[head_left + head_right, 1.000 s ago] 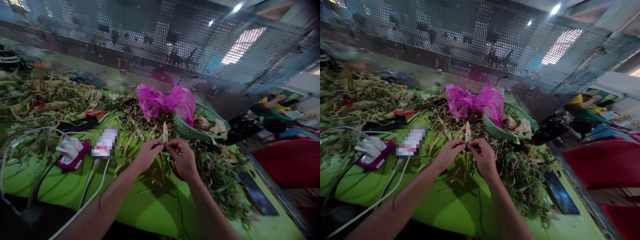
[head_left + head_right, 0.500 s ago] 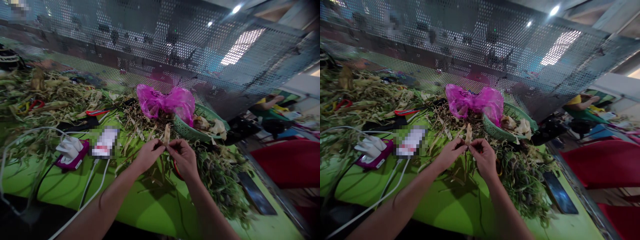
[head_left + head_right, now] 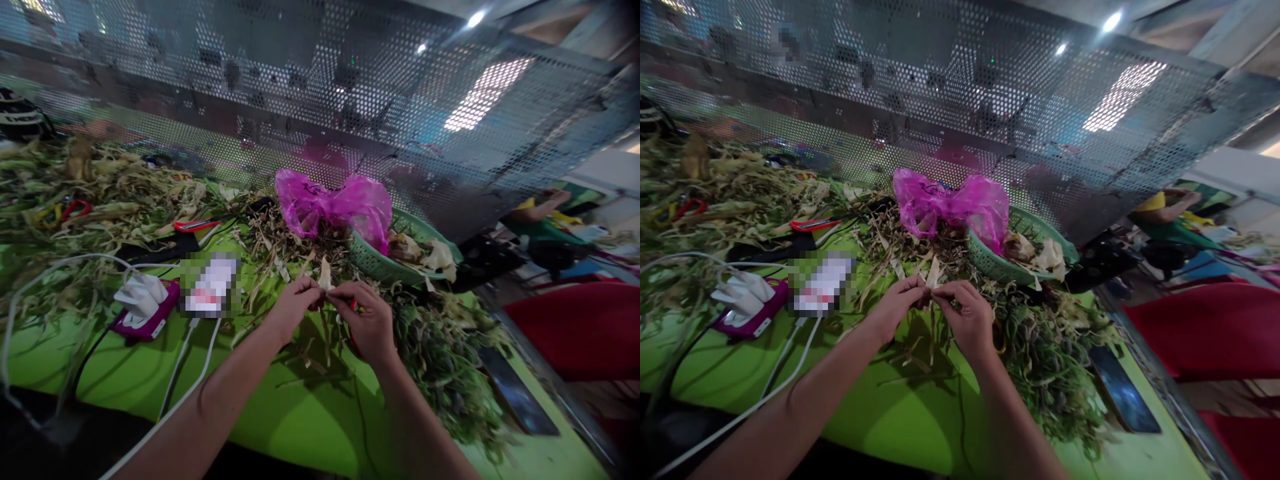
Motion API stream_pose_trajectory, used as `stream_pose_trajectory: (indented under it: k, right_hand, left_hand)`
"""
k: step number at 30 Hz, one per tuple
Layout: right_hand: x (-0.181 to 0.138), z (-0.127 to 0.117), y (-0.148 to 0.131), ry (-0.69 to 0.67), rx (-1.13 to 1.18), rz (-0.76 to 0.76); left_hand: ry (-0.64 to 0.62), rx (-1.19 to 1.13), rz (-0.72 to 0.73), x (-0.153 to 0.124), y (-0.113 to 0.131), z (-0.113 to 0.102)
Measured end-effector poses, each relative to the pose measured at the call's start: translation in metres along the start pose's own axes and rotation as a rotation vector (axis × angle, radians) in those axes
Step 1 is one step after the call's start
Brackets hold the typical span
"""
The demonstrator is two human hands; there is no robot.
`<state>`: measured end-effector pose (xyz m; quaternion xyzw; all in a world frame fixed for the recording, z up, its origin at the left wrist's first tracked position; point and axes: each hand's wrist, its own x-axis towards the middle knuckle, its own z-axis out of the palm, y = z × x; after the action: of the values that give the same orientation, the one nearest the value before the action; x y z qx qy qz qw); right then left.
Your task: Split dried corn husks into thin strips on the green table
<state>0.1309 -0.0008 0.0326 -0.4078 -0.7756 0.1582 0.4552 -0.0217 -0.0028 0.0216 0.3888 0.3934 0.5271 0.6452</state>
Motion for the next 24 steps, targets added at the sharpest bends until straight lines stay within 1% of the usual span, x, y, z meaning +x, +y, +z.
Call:
stream_pose_trajectory:
  k: [4,8,13,19,22,24]
  right_hand:
    - [-0.0002,-0.0006,0.0019,-0.026,-0.022,0.011]
    - [-0.0007,-0.0005,0.0052,-0.073,-0.024,0.04]
    - [-0.0027,0.0018,0.0067,-0.074,-0.044,0.085]
    - [-0.0044,0.0031,0.0057,-0.054,-0.094,0.155]
    - [-0.0047,0.0028,0.0065,-0.054,-0.078,0.157]
    - [-0.0046,0.0022,0.0067,-0.037,-0.033,0.139]
  left_hand:
    - [-0.042,-0.066,-0.036,0.0009,-0.0046,-0.0019]
    - [-0.018,-0.139,-0.099,0.0018,-0.0089,-0.003]
    - [-0.006,-0.192,-0.063,0.0008,-0.0101,-0.002]
    - [-0.017,-0.037,0.019,-0.0004,-0.0055,0.0005]
    - [0.005,0.027,0.017,0.001,-0.0055,0.0014]
    - [0.036,0.023,0.005,0.002,-0.0064,0.0016]
